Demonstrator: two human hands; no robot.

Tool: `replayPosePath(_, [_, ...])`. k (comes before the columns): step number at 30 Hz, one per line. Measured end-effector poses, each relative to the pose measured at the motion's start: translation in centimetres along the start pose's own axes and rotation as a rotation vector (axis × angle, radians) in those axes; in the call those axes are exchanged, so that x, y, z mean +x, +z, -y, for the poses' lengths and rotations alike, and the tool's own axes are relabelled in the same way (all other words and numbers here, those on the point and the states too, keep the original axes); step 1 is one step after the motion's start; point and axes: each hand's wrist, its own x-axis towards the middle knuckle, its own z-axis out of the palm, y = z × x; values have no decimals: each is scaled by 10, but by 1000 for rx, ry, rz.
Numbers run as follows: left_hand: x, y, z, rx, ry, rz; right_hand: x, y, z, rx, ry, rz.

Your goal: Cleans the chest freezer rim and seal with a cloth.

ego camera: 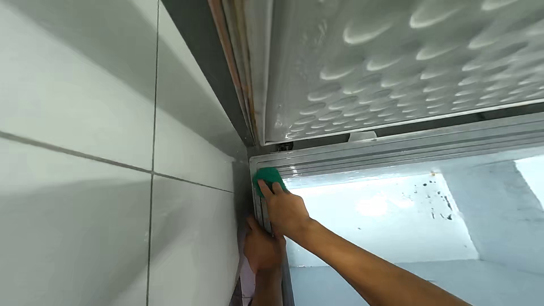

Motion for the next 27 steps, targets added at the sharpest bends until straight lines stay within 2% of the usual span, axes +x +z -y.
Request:
replayPosePath(6, [1, 7, 3, -6, -8, -34, 33, -39, -9, -67, 15, 59])
replayPosePath(11, [1, 9, 4, -9, 25, -79, 20, -57, -61, -70, 102, 3])
replayPosePath(13, [2, 10, 4, -12, 40, -104, 18, -55, -70, -82, 100, -70])
replayPosePath(16, [0, 6, 2, -2, 15, -46, 25, -49, -42, -20, 111, -30])
replayPosePath(20, [1, 5, 4, -23, 24, -74, 37, -33, 1, 79, 71, 24])
replayPosePath(24, [-2, 10, 8, -72, 79, -114, 17, -20, -6, 118, 8, -22])
replayPosePath(27, [-2, 11, 10, -73, 98, -111, -7, -15, -7, 80, -30, 135])
